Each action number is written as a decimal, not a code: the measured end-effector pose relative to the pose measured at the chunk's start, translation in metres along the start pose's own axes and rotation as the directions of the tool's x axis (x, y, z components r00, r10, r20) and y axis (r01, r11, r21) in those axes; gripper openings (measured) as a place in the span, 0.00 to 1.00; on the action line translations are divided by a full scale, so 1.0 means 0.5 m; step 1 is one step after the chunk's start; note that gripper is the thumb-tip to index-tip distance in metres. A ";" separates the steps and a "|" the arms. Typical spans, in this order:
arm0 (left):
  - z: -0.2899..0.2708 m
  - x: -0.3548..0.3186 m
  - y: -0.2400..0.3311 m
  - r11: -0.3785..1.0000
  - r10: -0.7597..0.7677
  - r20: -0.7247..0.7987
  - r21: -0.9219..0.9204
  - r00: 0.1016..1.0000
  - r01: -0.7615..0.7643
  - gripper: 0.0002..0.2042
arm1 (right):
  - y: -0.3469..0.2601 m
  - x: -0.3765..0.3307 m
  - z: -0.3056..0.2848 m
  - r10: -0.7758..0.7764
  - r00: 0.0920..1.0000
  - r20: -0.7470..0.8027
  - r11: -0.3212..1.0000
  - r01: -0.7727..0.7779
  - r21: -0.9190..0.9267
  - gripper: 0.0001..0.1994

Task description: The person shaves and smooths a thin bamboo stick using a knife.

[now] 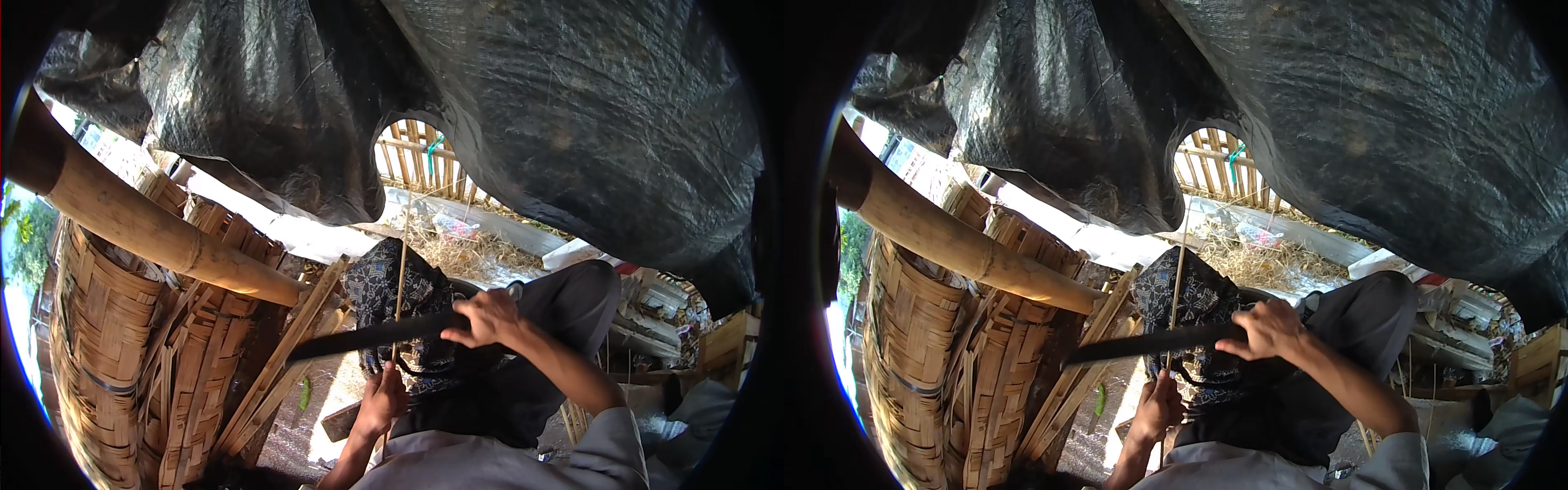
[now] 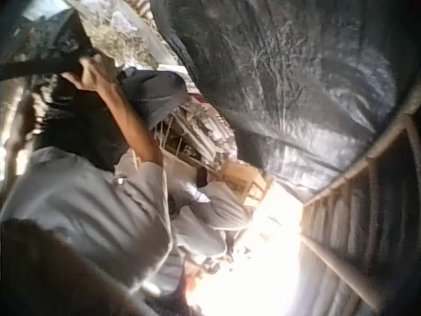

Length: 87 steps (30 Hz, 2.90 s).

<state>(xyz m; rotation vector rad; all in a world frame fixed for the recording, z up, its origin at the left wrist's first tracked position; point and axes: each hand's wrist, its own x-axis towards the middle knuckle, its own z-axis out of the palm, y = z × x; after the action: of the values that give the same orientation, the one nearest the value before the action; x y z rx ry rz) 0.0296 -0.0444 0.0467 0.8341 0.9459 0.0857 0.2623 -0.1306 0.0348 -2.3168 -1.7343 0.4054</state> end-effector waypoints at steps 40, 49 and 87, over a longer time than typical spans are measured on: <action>-0.069 -0.077 0.005 0.943 0.229 -0.102 0.269 0.968 -0.195 0.24 | 0.157 0.089 -0.092 0.625 0.739 -0.251 0.768 -0.525 0.367 0.32; -0.030 -0.001 0.052 0.939 0.297 -0.038 0.191 0.954 -0.285 0.21 | 0.199 0.019 0.037 0.557 0.712 -0.427 0.803 -0.330 0.497 0.27; 0.025 0.126 0.052 0.885 0.433 0.437 -0.370 0.788 -0.281 0.15 | -0.041 -0.060 -0.074 -0.102 0.951 -0.291 0.994 0.106 0.000 0.26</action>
<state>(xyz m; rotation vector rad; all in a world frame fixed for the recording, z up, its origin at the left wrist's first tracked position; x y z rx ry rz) 0.0841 -0.0081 0.0248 0.7046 0.2478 0.3138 0.2485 -0.1540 0.0789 -2.1343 -1.6894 0.0535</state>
